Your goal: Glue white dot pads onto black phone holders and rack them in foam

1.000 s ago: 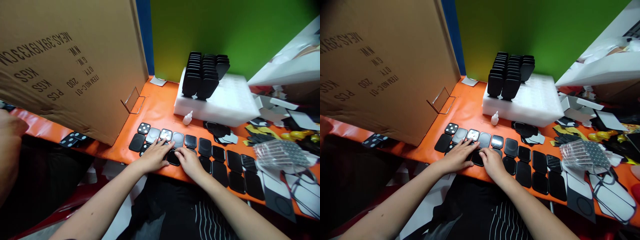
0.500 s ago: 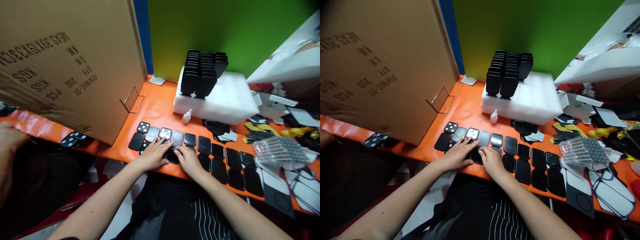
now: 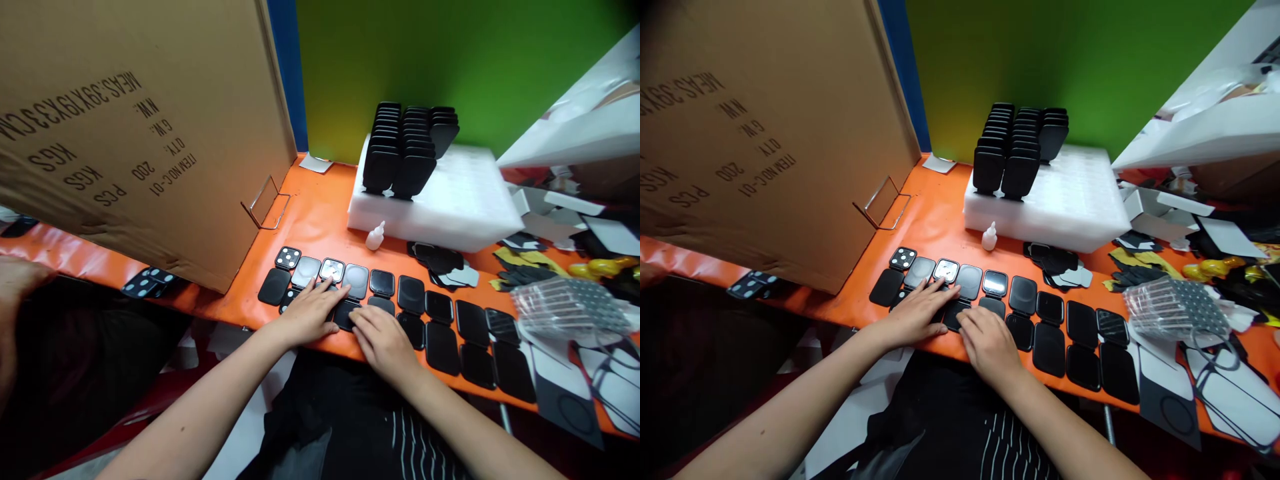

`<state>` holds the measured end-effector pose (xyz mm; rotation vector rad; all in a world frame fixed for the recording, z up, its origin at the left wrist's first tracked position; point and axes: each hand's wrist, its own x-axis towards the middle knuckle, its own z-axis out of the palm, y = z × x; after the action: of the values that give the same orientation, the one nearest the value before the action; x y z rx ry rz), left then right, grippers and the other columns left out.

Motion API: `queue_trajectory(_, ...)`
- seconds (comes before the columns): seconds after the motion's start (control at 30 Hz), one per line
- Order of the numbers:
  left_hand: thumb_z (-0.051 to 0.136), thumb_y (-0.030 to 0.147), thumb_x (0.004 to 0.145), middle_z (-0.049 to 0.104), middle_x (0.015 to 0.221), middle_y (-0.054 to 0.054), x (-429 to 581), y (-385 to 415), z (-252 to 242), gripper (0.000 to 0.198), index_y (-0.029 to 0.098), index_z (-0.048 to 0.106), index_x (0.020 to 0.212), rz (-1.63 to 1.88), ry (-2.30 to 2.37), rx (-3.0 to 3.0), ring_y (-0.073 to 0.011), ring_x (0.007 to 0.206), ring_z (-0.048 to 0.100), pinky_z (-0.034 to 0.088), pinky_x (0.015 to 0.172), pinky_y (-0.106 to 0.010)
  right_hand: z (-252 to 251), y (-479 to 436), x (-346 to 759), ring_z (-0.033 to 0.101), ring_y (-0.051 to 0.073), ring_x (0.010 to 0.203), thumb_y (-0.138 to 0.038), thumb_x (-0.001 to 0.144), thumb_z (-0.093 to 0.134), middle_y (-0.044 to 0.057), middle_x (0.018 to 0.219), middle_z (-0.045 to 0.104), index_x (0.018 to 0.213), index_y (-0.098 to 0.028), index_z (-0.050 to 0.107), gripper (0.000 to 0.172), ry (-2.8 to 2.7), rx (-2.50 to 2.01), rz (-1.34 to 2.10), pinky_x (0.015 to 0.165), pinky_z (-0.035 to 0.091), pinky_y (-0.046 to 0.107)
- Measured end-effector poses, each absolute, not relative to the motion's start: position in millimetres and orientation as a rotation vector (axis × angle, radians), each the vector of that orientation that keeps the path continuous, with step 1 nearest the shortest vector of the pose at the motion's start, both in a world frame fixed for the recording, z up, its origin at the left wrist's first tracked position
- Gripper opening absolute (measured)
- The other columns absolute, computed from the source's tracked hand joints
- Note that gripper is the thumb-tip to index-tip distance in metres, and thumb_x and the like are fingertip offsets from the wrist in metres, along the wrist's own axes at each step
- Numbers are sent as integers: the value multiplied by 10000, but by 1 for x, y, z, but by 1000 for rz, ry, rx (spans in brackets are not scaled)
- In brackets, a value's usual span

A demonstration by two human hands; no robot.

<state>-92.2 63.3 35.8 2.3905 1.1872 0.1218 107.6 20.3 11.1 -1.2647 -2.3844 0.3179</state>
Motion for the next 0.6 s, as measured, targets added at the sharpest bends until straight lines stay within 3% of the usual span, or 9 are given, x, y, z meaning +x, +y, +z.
queue_trajectory(0.13,633,306,705,396,1341,-14,-93,65,35,821,293,141,1362,122,1173,2398,-218,1320,121,89,1061,-454,10,7,107,430,226,1172,-262,866,409,75,1240,518,1225,-183,481,375,-2559,-1152,250,1016,294,442)
queue_trajectory(0.37,642,302,695,375,1354,-36,-91,69,36,807,299,174,1354,104,1132,2431,-228,1310,167,124,1050,-466,4,2,90,458,274,1147,-222,837,452,163,1222,511,1192,-94,515,382,-2556,-1238,117,987,335,461)
queue_trajectory(0.6,577,233,734,364,1361,-23,-93,53,40,717,282,212,1349,242,1186,2476,-217,1306,184,146,1057,-471,11,-8,100,417,226,1189,-249,850,418,72,1283,472,1254,-187,448,410,-2472,-1285,240,1006,322,440)
